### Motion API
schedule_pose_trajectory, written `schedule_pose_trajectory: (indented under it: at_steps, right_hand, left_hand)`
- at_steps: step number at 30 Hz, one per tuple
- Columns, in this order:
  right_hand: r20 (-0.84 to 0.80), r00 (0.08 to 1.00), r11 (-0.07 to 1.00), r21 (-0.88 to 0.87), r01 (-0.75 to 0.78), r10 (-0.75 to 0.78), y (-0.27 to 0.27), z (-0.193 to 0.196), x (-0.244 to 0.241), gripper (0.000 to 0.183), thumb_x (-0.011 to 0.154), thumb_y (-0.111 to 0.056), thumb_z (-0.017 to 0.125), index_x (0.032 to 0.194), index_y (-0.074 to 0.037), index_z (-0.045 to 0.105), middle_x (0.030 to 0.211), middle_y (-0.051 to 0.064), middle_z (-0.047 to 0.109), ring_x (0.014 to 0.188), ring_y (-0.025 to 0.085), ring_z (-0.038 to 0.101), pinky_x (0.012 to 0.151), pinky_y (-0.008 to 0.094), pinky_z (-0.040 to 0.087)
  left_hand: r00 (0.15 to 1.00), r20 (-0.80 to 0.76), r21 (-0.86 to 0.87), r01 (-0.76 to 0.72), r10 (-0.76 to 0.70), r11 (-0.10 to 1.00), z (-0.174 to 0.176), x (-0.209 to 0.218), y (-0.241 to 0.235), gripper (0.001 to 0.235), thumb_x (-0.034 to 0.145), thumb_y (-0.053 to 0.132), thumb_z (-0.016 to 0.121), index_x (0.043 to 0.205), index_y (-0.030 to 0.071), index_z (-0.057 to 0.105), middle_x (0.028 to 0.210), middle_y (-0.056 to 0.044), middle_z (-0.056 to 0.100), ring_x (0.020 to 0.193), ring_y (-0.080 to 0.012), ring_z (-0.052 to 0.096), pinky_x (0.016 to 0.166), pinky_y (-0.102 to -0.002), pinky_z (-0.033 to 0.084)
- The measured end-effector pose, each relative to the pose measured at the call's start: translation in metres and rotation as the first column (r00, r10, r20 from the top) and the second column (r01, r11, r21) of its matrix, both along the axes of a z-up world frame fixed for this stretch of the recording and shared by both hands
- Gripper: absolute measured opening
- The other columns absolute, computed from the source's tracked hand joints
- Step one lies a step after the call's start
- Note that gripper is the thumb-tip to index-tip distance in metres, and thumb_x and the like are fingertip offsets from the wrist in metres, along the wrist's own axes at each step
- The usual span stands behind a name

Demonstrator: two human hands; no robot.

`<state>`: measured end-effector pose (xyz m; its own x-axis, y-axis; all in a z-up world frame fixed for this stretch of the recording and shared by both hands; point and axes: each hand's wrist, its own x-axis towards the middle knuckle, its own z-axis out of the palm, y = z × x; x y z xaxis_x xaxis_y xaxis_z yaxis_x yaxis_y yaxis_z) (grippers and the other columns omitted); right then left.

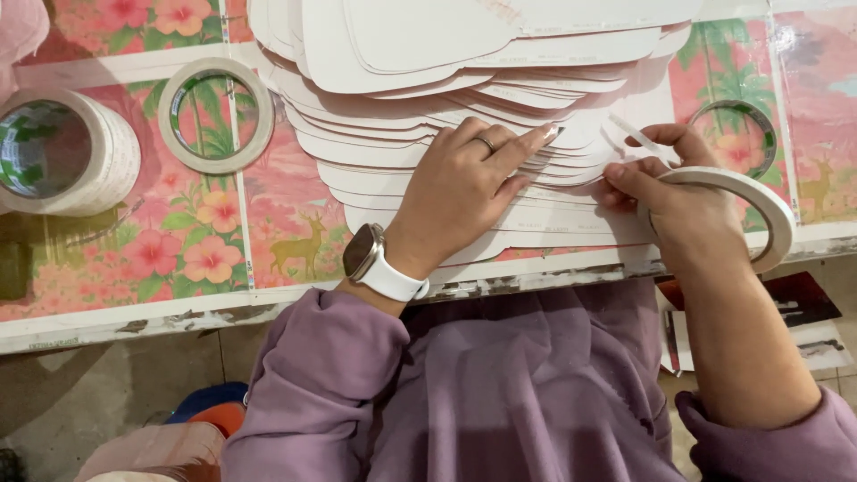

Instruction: Applying double-sided tape to the edges of a stack of white cards and organizing them.

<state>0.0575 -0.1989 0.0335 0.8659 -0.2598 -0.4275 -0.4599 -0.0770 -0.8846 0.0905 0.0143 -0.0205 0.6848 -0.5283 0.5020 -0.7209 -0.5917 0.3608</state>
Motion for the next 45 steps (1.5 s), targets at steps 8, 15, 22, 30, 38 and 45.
schedule_pose_trajectory:
  at_steps: [8, 15, 22, 30, 38, 45]
  right_hand:
    - [-0.16, 0.981, 0.994, 0.054, -0.098, 0.106, -0.014, 0.002, 0.013, 0.043, 0.084, -0.002, 0.06, 0.122, -0.014, 0.042, 0.083, 0.008, 0.06, 0.073, 0.021, 0.063, 0.072, 0.026, 0.051]
    - [-0.023, 0.999, 0.983, 0.179, -0.038, 0.043, -0.014, -0.006, 0.01, 0.04, 0.086, 0.002, 0.062, 0.118, -0.01, 0.041, 0.072, 0.006, 0.057, 0.062, 0.017, 0.061, 0.071, 0.029, 0.057]
    - [0.038, 0.998, 0.98, 0.189, -0.054, 0.048, -0.008, -0.007, 0.01, 0.03, 0.088, -0.006, 0.064, 0.11, -0.01, 0.044, 0.07, 0.006, 0.057, 0.065, 0.017, 0.06, 0.069, 0.031, 0.058]
    - [0.02, 0.998, 0.986, 0.157, -0.06, 0.058, -0.011, -0.009, 0.01, 0.031, 0.086, -0.011, 0.066, 0.109, -0.011, 0.044, 0.08, 0.003, 0.06, 0.074, 0.016, 0.063, 0.069, 0.027, 0.057]
    - [-0.047, 0.999, 0.98, 0.199, -0.001, 0.01, -0.016, 0.002, 0.001, 0.034, 0.089, -0.004, 0.057, 0.118, -0.012, 0.041, 0.086, 0.012, 0.06, 0.077, 0.021, 0.063, 0.079, 0.033, 0.058]
    - [0.197, 0.975, 0.94, -0.339, -0.028, 0.1, -0.008, 0.011, -0.017, 0.022, 0.096, -0.018, 0.052, 0.108, 0.001, 0.05, 0.096, 0.013, 0.063, 0.075, 0.018, 0.067, 0.066, 0.025, 0.057]
  left_hand:
    - [0.994, 0.052, -0.035, 0.094, -0.092, 0.995, 0.022, 0.007, -0.033, 0.03, 0.089, 0.012, 0.067, 0.118, 0.006, 0.063, 0.091, -0.008, 0.068, 0.089, -0.0223, 0.058, 0.079, -0.033, 0.049]
    - [0.974, -0.148, -0.202, 0.138, -0.169, 0.97, 0.003, 0.018, -0.052, 0.03, 0.091, 0.014, 0.062, 0.121, 0.011, 0.06, 0.098, -0.01, 0.069, 0.097, -0.0276, 0.059, 0.084, -0.039, 0.048]
    - [0.897, -0.377, -0.229, 0.15, -0.229, 0.962, -0.002, 0.02, -0.043, 0.062, 0.09, 0.035, 0.071, 0.14, 0.028, 0.038, 0.107, 0.003, 0.07, 0.1, -0.0204, 0.053, 0.091, -0.033, 0.044]
    - [0.836, -0.472, -0.254, 0.173, -0.278, 0.951, -0.009, 0.028, -0.037, 0.064, 0.09, 0.037, 0.069, 0.143, 0.029, 0.033, 0.11, 0.001, 0.072, 0.098, -0.0185, 0.051, 0.091, -0.03, 0.043]
    - [0.981, -0.063, -0.132, 0.173, -0.183, 0.976, -0.003, 0.023, -0.036, 0.066, 0.098, 0.012, 0.072, 0.145, 0.023, 0.028, 0.089, -0.002, 0.065, 0.08, -0.0168, 0.06, 0.07, -0.029, 0.054]
    - [0.985, 0.162, 0.266, 0.006, -0.051, 0.964, 0.019, -0.007, -0.027, 0.06, 0.099, 0.034, 0.068, 0.146, 0.015, 0.036, 0.086, 0.0, 0.062, 0.08, -0.0193, 0.057, 0.068, -0.035, 0.042]
